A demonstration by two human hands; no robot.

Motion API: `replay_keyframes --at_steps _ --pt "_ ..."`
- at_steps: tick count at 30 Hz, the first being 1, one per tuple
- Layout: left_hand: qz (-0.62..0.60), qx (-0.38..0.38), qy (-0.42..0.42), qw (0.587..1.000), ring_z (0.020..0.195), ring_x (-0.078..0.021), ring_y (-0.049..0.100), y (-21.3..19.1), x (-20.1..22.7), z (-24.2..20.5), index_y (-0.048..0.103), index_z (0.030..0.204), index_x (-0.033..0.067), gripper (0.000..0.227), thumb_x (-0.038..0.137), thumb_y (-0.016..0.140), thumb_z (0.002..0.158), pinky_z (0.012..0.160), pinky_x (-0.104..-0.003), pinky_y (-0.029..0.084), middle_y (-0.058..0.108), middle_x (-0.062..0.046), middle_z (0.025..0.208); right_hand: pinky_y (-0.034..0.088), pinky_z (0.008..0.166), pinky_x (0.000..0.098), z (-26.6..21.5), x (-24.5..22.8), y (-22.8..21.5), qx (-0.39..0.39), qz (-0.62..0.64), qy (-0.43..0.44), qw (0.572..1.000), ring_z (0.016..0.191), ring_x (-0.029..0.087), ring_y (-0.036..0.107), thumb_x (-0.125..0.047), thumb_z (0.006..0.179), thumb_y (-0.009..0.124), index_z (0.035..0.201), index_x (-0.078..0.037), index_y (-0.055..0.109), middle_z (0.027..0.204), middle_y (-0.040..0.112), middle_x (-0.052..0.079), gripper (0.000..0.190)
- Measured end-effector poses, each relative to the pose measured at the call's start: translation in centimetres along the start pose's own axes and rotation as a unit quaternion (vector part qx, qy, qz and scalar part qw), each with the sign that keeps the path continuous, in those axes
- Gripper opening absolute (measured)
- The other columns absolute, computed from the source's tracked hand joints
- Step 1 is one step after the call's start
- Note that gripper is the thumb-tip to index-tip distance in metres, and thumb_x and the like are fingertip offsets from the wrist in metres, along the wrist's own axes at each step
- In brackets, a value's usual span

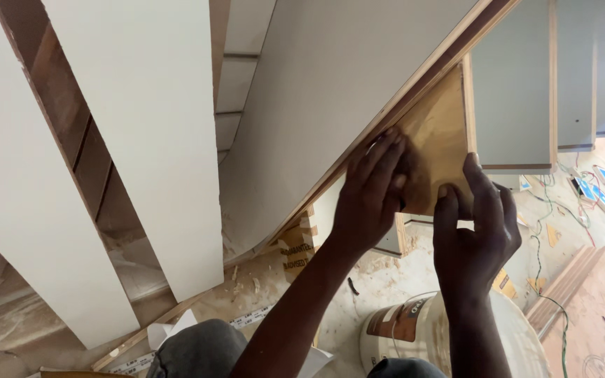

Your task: The person applies a white adhesive to a small white triangular piece using a putty knife and spreads it evenly. They then place a decorative sticker onto a wooden surface and press it down.

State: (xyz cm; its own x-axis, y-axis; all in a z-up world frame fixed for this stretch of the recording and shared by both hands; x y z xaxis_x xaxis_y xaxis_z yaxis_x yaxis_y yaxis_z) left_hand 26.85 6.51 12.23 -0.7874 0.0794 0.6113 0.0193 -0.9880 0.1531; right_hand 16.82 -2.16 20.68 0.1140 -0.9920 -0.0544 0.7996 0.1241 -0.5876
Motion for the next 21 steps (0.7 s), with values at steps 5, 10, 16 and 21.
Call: replay_keyframes --at_steps 5,10,16,21 --pt "0.022 -0.018 0.026 0.999 0.150 -0.0326 0.046 0.0 0.8 0.5 0.051 0.150 -0.0007 0.042 0.018 0.048 0.112 0.129 -0.046 0.039 0.048 -0.016 0.159 0.058 0.077 0.0278 -0.1 0.0 -0.1 0.003 0.002 -0.002 1.000 0.084 0.016 0.068 0.007 0.103 0.072 0.146 0.001 0.063 0.106 0.067 0.014 0.044" --pt "0.055 -0.018 0.065 0.996 0.146 -0.0297 0.050 -0.1 1.8 3.0 0.052 0.150 0.0011 0.040 0.017 0.049 0.113 0.126 -0.043 0.042 0.051 -0.013 0.157 0.057 0.071 0.0273 0.1 0.2 -0.3 0.000 0.025 0.016 1.000 0.082 0.016 0.068 0.008 0.100 0.072 0.143 0.001 0.064 0.103 0.066 0.014 0.045" --pt "0.085 -0.030 0.089 0.992 0.138 -0.0255 0.055 -0.2 3.4 5.1 0.051 0.151 0.0033 0.044 0.015 0.057 0.109 0.119 -0.039 0.045 0.052 -0.011 0.157 0.057 0.073 0.0284 0.3 0.0 -0.3 0.009 0.010 -0.010 1.000 0.085 0.018 0.067 0.009 0.097 0.074 0.143 0.000 0.064 0.104 0.066 0.014 0.048" --pt "0.152 -0.035 0.126 0.980 0.133 -0.0227 0.056 0.3 3.8 6.4 0.048 0.154 0.0063 0.050 0.010 0.059 0.105 0.121 -0.036 0.046 0.050 -0.007 0.159 0.055 0.071 0.0283 0.3 0.6 -0.1 0.004 0.001 -0.005 1.000 0.079 0.017 0.066 0.010 0.096 0.074 0.143 0.000 0.064 0.103 0.066 0.014 0.049"
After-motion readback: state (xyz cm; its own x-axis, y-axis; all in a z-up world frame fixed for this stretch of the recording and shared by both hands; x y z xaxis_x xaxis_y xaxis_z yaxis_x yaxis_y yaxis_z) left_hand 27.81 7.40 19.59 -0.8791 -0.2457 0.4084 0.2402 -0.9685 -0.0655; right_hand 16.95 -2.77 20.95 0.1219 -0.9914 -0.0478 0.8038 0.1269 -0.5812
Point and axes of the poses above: each hand's wrist, its own z-axis towards the middle knuckle, its own y-axis out of the palm, x = y × z, the point moved 8 cm from there along z, towards the middle knuckle
